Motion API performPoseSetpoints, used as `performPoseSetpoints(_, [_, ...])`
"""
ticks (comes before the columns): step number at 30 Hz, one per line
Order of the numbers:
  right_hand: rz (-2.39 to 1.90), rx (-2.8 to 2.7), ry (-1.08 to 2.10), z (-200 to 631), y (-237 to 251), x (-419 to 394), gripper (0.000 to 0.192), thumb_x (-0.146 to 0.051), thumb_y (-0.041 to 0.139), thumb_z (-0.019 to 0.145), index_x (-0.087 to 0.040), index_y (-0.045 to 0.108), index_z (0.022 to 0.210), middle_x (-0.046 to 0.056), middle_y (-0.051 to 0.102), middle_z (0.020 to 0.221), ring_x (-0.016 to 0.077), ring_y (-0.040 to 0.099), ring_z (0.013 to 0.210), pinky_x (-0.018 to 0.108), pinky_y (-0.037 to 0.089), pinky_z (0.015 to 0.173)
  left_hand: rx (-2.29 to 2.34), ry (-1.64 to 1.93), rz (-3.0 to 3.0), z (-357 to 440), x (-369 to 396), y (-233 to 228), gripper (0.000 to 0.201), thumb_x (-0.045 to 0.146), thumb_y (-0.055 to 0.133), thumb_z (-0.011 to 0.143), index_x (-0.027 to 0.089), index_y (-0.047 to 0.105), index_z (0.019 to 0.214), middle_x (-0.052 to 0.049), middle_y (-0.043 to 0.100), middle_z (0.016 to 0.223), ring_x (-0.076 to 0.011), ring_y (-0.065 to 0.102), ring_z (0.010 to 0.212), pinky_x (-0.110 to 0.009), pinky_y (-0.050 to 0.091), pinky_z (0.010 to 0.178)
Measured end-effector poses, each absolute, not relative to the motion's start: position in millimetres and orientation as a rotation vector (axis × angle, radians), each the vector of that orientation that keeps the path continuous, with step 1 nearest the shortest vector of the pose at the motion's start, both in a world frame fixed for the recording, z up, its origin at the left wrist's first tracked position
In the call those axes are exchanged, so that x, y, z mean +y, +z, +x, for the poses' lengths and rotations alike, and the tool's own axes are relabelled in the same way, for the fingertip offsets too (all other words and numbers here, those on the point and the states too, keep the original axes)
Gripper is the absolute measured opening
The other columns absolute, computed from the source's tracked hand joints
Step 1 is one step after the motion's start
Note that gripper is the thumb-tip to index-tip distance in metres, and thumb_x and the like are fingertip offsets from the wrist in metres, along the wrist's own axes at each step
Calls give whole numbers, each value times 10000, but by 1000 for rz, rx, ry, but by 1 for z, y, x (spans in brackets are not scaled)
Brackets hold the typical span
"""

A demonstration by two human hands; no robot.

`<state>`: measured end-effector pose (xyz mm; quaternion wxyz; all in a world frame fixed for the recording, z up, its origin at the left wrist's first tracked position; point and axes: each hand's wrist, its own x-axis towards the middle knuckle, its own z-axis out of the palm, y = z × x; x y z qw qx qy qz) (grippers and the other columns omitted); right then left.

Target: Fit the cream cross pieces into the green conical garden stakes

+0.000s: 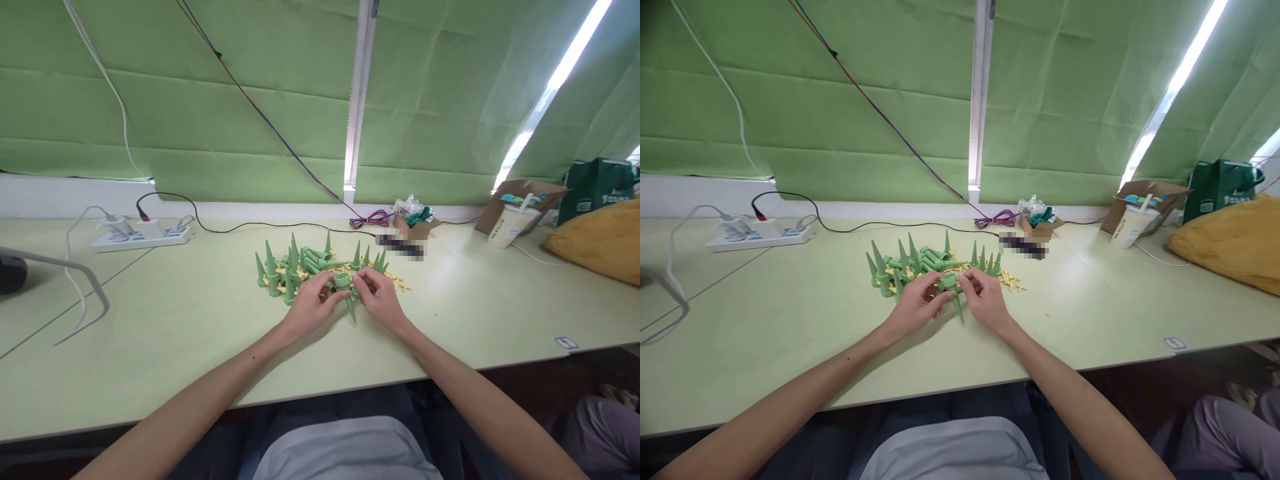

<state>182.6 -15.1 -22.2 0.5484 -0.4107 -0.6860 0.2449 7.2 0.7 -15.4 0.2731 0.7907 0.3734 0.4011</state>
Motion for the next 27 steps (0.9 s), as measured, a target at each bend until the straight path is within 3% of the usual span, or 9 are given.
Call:
performPoseSetpoints(4, [-982, -1624, 611, 183, -21, -16, 317, -427, 490, 926, -197, 493, 709, -41, 395, 558, 95, 330, 469, 242, 265, 443, 951, 1141, 2205, 6, 2, -19, 309, 422, 579, 868, 176, 565, 1055, -65, 612, 964, -138, 590, 651, -264, 505, 552])
performPoseSetpoints(13, [-966, -1579, 646, 183, -22, -15, 314, -441, 505, 919, -191, 518, 730, -45, 401, 545, 90, 337, 462, 235, 274, 436, 944, 1172, 2225, 8, -2, -16, 249, 324, 569, 881, 188, 532, 1086, -63, 605, 983, -111, 573, 639, -230, 482, 545])
performPoseSetpoints(17, [-935, -1505, 632, 182, -22, -15, 302, -448, 506, 921, -194, 515, 757, -43, 403, 575, 89, 348, 474, 233, 291, 441, 996, 1137, 2063, 11, -5, -12, 267, 397, 566, 880, 192, 500, 1038, -41, 603, 928, -96, 545, 581, -221, 460, 507])
performPoseSetpoints(20, [-904, -1450, 618, 181, -22, -16, 294, -456, 501, 923, -199, 512, 781, -40, 415, 595, 89, 368, 478, 232, 312, 441, 957, 1107, 1910, 11, -3, -11, 273, 464, 519, 899, 192, 495, 908, 6, 577, 754, -92, 525, 505, -218, 439, 466])
performPoseSetpoints(23, [-894, -1452, 597, 180, -21, -16, 287, -457, 493, 927, -203, 523, 795, -33, 432, 608, 96, 386, 484, 238, 326, 447, 870, 979, 1701, 11, 1, -11, 426, 560, 413, 920, 172, 522, 783, 22, 512, 549, -119, 521, 439, -239, 437, 426])
performPoseSetpoints(27, [-921, -1543, 586, 180, -22, -17, 283, -452, 493, 925, -209, 551, 793, -20, 460, 606, 113, 403, 501, 251, 334, 467, 756, 796, 1461, 11, 7, -12, 603, 660, 343, 898, 141, 577, 698, -31, 552, 539, -152, 568, 443, -275, 462, 415])
